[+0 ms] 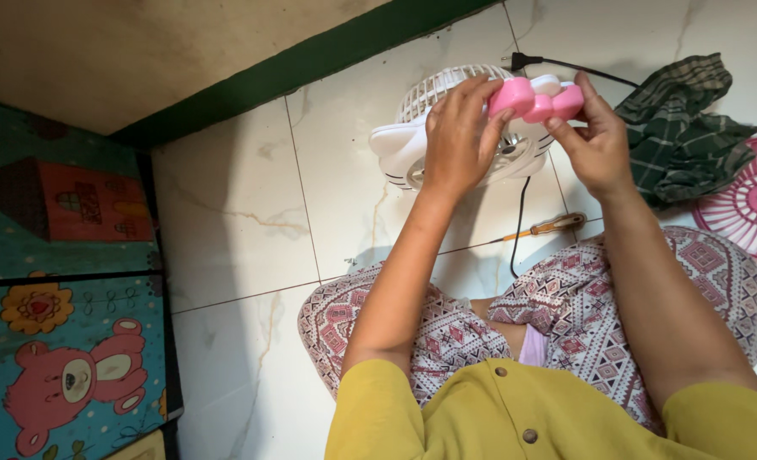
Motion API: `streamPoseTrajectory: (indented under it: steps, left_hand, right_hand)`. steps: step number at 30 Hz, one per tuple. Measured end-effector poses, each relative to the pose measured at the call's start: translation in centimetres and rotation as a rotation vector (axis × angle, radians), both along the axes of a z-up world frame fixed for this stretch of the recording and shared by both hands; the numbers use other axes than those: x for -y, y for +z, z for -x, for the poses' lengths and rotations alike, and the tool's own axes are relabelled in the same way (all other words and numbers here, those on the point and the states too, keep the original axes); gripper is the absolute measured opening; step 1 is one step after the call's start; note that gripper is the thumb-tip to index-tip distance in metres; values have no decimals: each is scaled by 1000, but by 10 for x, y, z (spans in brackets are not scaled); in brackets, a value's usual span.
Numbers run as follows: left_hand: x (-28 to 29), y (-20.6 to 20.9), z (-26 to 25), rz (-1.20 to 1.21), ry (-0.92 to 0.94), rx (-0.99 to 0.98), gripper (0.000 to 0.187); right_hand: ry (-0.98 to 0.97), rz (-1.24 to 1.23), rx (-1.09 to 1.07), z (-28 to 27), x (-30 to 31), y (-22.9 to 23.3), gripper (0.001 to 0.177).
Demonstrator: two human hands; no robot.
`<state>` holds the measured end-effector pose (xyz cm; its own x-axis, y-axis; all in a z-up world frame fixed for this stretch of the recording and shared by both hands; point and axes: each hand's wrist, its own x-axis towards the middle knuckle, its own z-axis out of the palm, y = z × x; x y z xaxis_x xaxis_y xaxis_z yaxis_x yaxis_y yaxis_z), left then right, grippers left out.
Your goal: The person wipes the exterior of a white cat-shaped electric fan with a cloth, then uses a screwdriver to loosen screws on the fan's grille. A pink bow accessory is handled briefly but not attached.
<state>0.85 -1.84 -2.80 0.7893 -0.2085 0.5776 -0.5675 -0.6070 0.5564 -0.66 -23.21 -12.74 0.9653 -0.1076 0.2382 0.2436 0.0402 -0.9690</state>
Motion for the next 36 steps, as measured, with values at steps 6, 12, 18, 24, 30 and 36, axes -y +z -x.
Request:
streamPoseTrajectory:
  steps: [6, 12, 18, 24, 30, 36]
  left_hand:
    - [1, -12, -4, -3, 1, -85, 37]
    - [-5, -20, -11, 21, -24, -31, 44]
    - [-30, -12, -12, 46, -170, -134, 42]
    - [-53, 1, -7, 20, -258, -153, 42]
    - [-80, 10, -2, -51, -343, -210, 49]
    - [-98, 14, 4, -219, -300, -149, 60]
  right_hand:
    - [50, -4, -8, -5, 9, 3, 67]
    - [66, 57, 11, 1, 11, 12, 54]
    - [97, 49, 74, 6, 6, 12, 48]
    - [41, 125, 98, 29, -19, 11, 50]
    - [-156, 330, 106, 64, -60, 11, 53]
    - [-223, 355, 172, 76, -81, 12, 53]
